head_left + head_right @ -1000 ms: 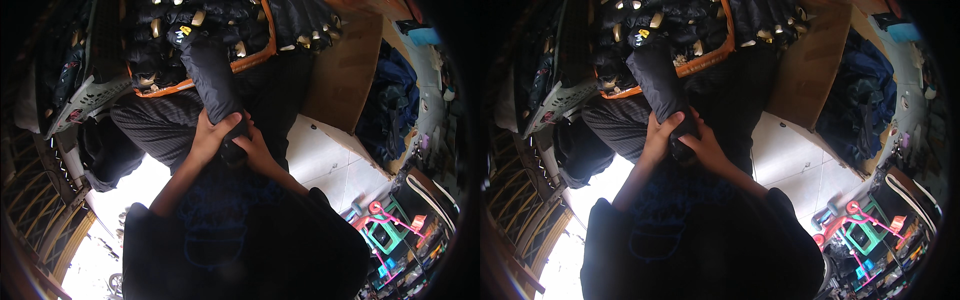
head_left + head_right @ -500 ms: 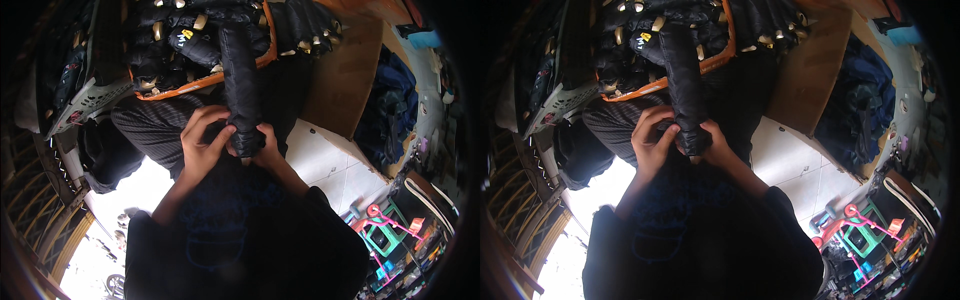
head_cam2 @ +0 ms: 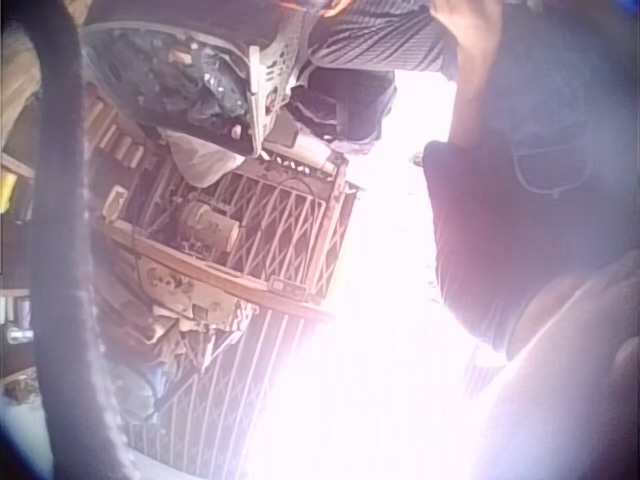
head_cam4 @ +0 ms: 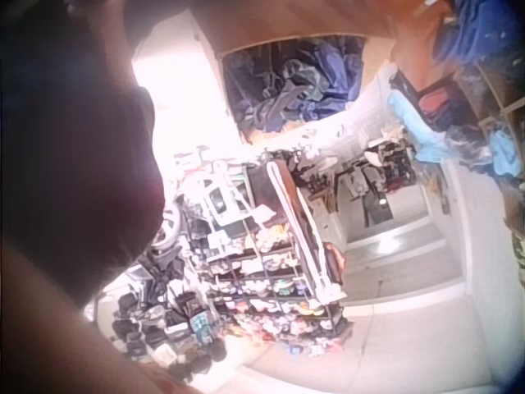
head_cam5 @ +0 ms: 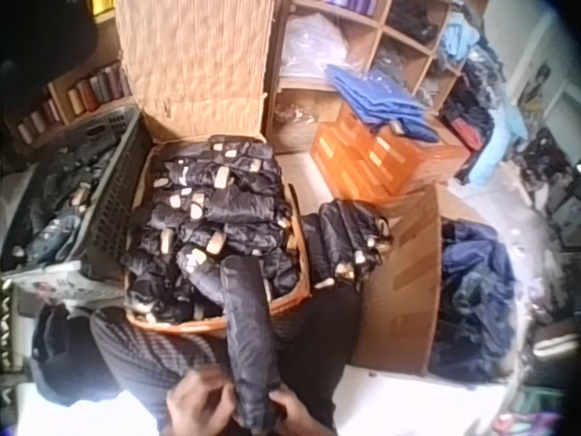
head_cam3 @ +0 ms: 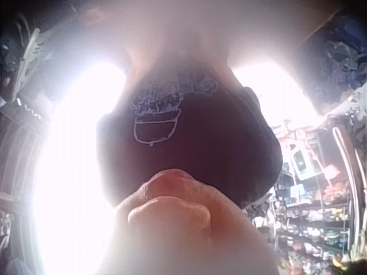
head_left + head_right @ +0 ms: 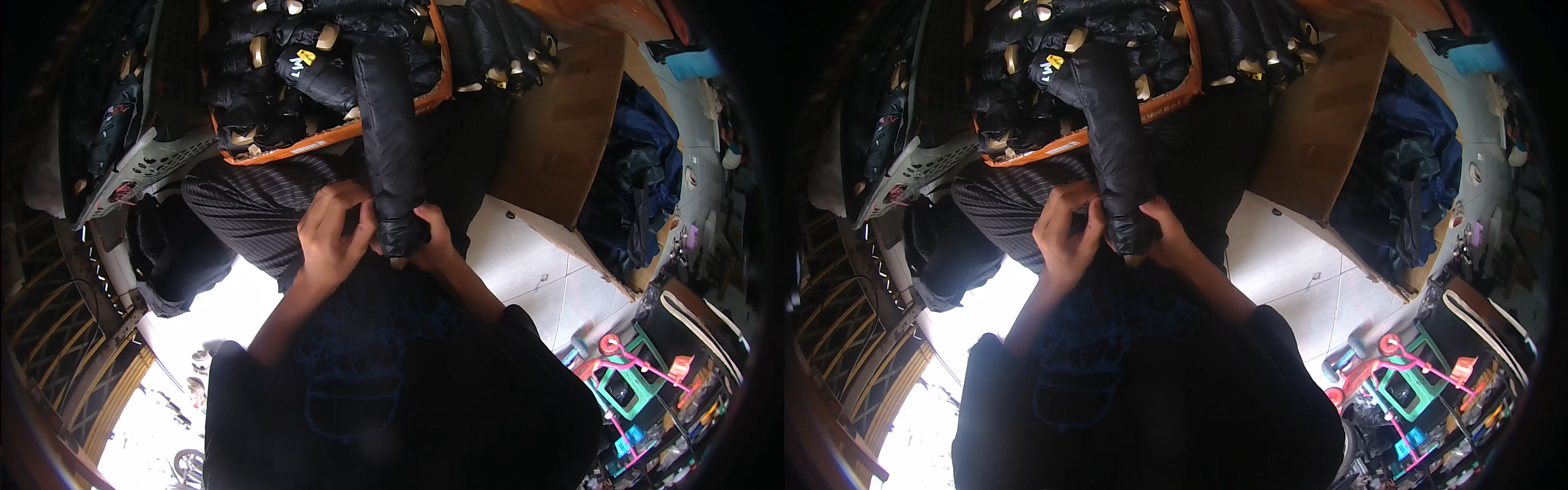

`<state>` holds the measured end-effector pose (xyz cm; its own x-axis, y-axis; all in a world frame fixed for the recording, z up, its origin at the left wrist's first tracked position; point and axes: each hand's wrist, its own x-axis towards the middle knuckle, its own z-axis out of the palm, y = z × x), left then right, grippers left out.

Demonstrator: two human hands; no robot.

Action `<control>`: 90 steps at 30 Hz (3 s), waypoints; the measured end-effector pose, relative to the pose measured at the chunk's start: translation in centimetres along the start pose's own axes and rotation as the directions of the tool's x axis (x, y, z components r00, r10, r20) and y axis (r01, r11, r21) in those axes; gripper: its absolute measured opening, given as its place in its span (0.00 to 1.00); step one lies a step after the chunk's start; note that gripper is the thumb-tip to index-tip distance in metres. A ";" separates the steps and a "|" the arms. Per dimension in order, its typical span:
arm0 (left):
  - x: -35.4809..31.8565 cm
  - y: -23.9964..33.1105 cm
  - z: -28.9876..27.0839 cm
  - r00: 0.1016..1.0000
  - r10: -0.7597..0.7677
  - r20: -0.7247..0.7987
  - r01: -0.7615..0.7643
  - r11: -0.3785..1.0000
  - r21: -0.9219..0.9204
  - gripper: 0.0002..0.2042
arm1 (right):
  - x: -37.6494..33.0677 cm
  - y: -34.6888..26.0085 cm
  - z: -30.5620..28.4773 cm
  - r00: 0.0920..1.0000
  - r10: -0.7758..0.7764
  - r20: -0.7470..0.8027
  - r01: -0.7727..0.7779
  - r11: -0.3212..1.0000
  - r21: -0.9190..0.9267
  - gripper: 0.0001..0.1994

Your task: The person wraps a dark garment tightly around a cylindrical object, secures it with a yellow band, and places it into a crate. They repeat this process with another garment, organizing the wrapped items in the crate.

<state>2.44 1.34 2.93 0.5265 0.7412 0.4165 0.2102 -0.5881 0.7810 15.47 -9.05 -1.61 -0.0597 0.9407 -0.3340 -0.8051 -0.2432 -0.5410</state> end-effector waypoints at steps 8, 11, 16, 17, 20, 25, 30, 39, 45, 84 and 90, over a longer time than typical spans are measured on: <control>0.8 0.3 -0.1 0.975 0.149 0.167 -0.148 0.989 -0.017 0.11 | -0.2 -0.4 1.2 0.985 -0.106 -0.137 0.127 0.980 0.155 0.24; 0.8 0.0 -0.3 0.966 0.141 0.219 -0.139 0.990 -0.025 0.09 | -0.2 -0.2 1.8 0.957 -0.044 -0.285 0.092 0.983 0.157 0.23; 1.4 -0.3 -0.9 0.892 -0.296 0.343 0.424 0.809 -0.406 0.12 | 0.7 -0.9 1.1 0.979 -0.116 -0.169 0.134 0.986 0.100 0.24; 1.4 -0.4 -0.4 0.848 -0.391 0.358 0.529 0.665 -0.527 0.13 | 0.8 -1.2 1.0 0.975 -0.152 -0.160 0.162 0.986 0.049 0.24; 2.4 0.0 -0.2 0.786 -0.397 0.473 0.616 0.553 -0.560 0.20 | 0.7 -1.3 1.2 0.974 -0.118 -0.193 0.113 0.993 -0.036 0.26; 2.2 -0.2 -0.4 0.661 -0.484 0.574 0.750 0.454 -0.481 0.21 | 0.8 -1.4 1.0 0.994 -0.027 -0.104 0.029 0.999 0.018 0.25; 1.5 -0.1 0.4 0.822 -0.483 0.300 0.566 0.749 -0.345 0.15 | 1.1 -2.2 2.3 0.923 -0.215 -0.320 0.078 0.917 -0.392 0.21; 1.5 -0.2 0.4 0.982 -0.086 0.166 0.065 0.989 0.133 0.07 | 1.6 -3.1 2.7 0.775 -0.478 -0.414 0.146 0.772 -0.618 0.20; 3.7 -0.2 -0.3 0.932 -0.040 0.361 -0.045 0.974 0.224 0.05 | 1.7 -3.5 2.5 0.776 -0.506 -0.375 0.145 0.723 -0.676 0.17; 4.0 -2.0 1.9 0.790 -0.531 0.306 0.544 0.378 -0.749 0.20 | 2.9 -1.2 4.9 0.828 -0.537 -0.159 0.191 0.538 -0.821 0.30; 3.8 -0.9 2.7 0.749 -0.620 0.233 0.561 0.406 -0.722 0.23 | 2.9 -1.4 5.2 0.810 -0.520 -0.273 0.198 0.679 -0.707 0.28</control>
<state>6.47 3.86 2.57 0.4560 0.8444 -0.2811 -0.2138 0.4105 0.8864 13.35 -4.73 2.21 0.5311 0.8234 -0.2000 -0.1413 -0.1467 -0.9790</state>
